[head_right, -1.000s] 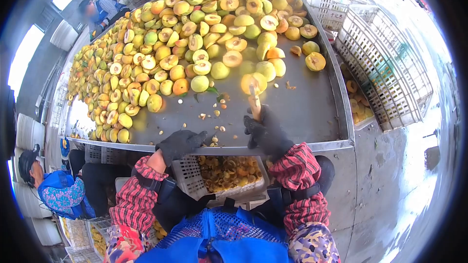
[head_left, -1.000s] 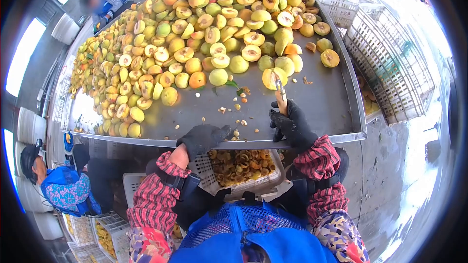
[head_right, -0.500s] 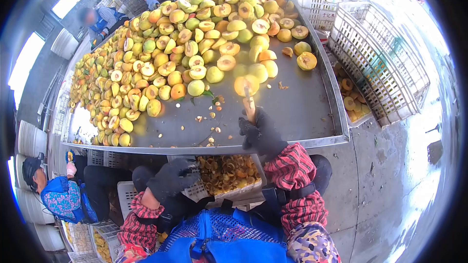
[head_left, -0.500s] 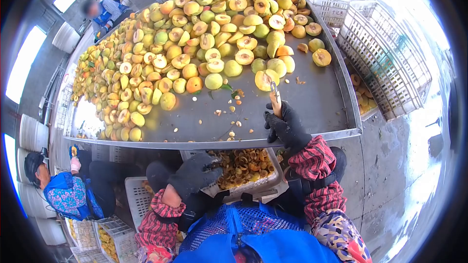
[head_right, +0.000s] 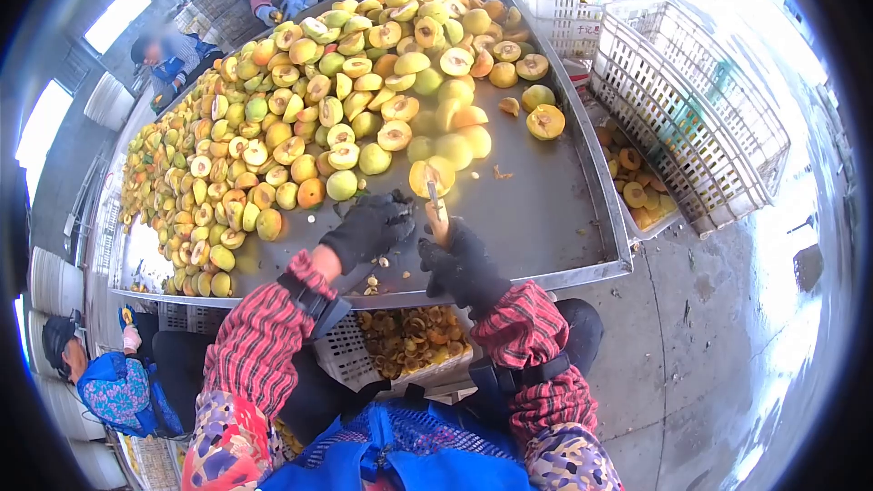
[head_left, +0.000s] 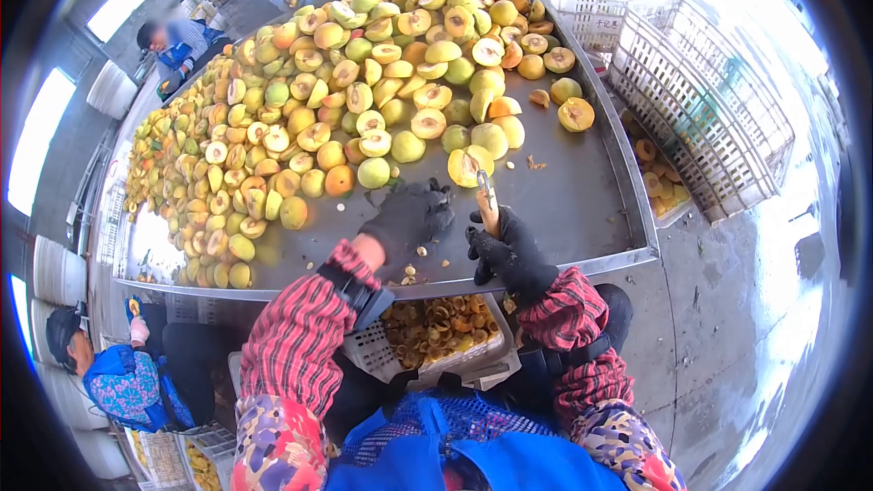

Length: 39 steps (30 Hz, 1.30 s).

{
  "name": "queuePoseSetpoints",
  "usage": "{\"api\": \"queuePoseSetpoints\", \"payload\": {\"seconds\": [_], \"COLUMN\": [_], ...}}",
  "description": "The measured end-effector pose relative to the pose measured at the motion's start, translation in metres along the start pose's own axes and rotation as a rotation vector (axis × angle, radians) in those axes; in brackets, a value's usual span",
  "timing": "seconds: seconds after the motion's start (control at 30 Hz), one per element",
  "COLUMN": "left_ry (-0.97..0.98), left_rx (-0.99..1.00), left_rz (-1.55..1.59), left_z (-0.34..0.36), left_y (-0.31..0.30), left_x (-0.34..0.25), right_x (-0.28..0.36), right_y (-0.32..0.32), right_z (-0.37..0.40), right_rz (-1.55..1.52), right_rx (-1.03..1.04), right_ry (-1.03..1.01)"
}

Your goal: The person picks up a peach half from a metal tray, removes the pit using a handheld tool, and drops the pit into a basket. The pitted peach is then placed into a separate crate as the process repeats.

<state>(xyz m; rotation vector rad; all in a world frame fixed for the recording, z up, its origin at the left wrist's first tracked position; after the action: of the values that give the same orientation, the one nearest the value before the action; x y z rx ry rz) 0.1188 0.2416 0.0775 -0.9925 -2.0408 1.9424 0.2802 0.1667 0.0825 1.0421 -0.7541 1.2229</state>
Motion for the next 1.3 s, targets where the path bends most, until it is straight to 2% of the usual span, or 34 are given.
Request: {"api": "queuePoseSetpoints", "payload": {"seconds": [0.07,0.1,0.2,0.3,0.4,0.5,0.63,0.73,0.83,0.93,1.03,1.17,1.2,1.23,1.3], "left_ry": [-0.026,0.001,-0.060,-0.170,-0.386,-0.449,-0.355,-0.381,-0.398,-0.155,-0.741,-0.825,-0.653,-0.623,-0.729], "left_rx": [0.120,0.115,0.297,0.198,0.441,0.451,0.176,-0.050,-0.176,0.009,0.051,-0.330,-0.482,-0.502,-0.459], "left_rz": [0.000,0.029,0.229,0.336,0.254,0.247,0.128,-0.047,0.182,0.389,0.698,0.503,0.271,0.056,-0.136], "left_z": [0.018,0.032,0.065,0.086,0.078,0.079,0.091,0.116,0.157,0.169,0.141,0.062,0.037,0.012,-0.027], "left_y": [-0.016,-0.019,-0.018,-0.023,-0.030,-0.025,-0.045,-0.057,-0.062,-0.073,-0.101,-0.114,-0.107,-0.121,-0.104], "left_x": [-0.023,-0.026,-0.030,-0.029,-0.032,-0.024,-0.033,-0.043,-0.059,-0.061,-0.036,0.047,0.079,0.069,0.101], "right_x": [0.001,0.000,0.001,0.002,0.004,0.005,0.003,0.003,0.005,0.004,0.003,-0.004,-0.003,-0.001,0.005], "right_y": [0.000,0.000,0.004,0.004,0.005,0.005,0.003,0.005,0.005,0.005,0.007,0.006,0.006,0.007,0.007], "right_z": [0.002,0.002,0.002,0.005,0.005,0.006,0.004,0.006,0.008,0.009,0.010,0.006,0.007,0.008,0.010], "right_rz": [0.035,0.037,0.038,0.037,0.022,0.001,-0.013,-0.003,0.056,0.086,0.093,0.008,0.032,0.054,0.075], "right_rx": [0.007,0.009,0.026,0.008,-0.006,-0.002,0.006,0.004,0.015,0.015,-0.001,0.017,0.026,0.033,0.036], "right_ry": [-0.006,0.000,-0.001,-0.008,-0.010,-0.035,-0.042,-0.036,-0.082,-0.089,-0.036,0.058,0.047,0.035,0.025]}}
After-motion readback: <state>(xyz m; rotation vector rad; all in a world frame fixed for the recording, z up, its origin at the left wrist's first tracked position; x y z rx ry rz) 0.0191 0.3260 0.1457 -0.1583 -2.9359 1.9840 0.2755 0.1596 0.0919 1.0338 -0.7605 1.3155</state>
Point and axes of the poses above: each hand's wrist, its own z-axis away from the middle knuckle, its own y-axis out of the palm, x = y × z, the point moved 5 cm from there along -z, towards the middle knuckle, and after that the axes turned 12 degrees about -x, right-handed, at the moved point
